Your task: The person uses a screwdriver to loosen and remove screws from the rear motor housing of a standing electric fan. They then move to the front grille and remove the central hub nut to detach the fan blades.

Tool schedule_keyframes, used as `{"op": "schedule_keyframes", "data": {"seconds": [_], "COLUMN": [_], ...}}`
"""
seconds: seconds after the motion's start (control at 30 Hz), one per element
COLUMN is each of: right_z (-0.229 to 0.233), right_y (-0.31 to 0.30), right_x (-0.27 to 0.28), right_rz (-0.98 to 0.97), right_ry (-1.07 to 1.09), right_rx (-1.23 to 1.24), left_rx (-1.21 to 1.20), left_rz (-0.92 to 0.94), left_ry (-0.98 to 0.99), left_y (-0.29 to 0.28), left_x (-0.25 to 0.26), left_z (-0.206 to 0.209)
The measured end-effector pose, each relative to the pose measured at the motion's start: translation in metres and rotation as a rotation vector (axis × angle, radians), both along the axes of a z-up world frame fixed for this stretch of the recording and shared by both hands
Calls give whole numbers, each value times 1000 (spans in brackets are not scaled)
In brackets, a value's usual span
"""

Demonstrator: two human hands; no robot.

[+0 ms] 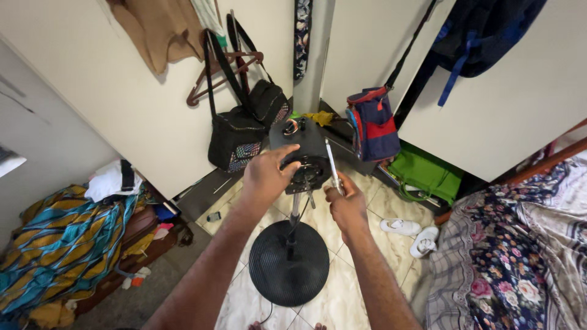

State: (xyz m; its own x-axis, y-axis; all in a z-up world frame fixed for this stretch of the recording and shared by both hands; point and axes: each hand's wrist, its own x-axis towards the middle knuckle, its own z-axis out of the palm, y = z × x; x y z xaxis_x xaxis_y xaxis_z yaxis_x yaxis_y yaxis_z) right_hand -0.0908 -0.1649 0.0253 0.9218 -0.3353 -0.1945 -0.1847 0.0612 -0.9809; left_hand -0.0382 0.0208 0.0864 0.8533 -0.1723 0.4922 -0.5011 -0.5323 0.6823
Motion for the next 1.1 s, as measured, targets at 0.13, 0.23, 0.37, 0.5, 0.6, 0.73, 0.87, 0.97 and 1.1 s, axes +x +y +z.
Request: {"op": "schedule_keyframes", "data": {"seconds": [0.13,0.23,0.37,0.5,0.6,0.73,0.87,0.97,1.1], "right_z": [-6,-17,-30,-34,-32,-31,-35,-40,-46], "right_y": [-4,-6,-10,-9,-4,6,14,18,18], "right_x": [-7,-16,-24,-35,-41,-46,-46,-47,-50], "right_rz": [-32,-44,-52,-64,-106,-83,-52,-33,-35], "right_ry": [81,91,108,100,44,-48,44,97,131], "right_rx": [77,93,146,173,136,118,54,35,43], "left_rx": [44,12,-70,-153,-134,-107,-99,-132,-144], "left_rz": [-5,-16,-36,-94,-78,-58,-55,-74,-95], "left_ry": [86,50,57,-1,-33,-1,45,102,100], "left_y": [2,3,2,0,-1,-1,-2,-2,-1], "left_x": [7,6,5,7,8,7,7,5,-2], "left_z": [-5,-12,-21,-28,-29,-27,-24,-18,-13]}}
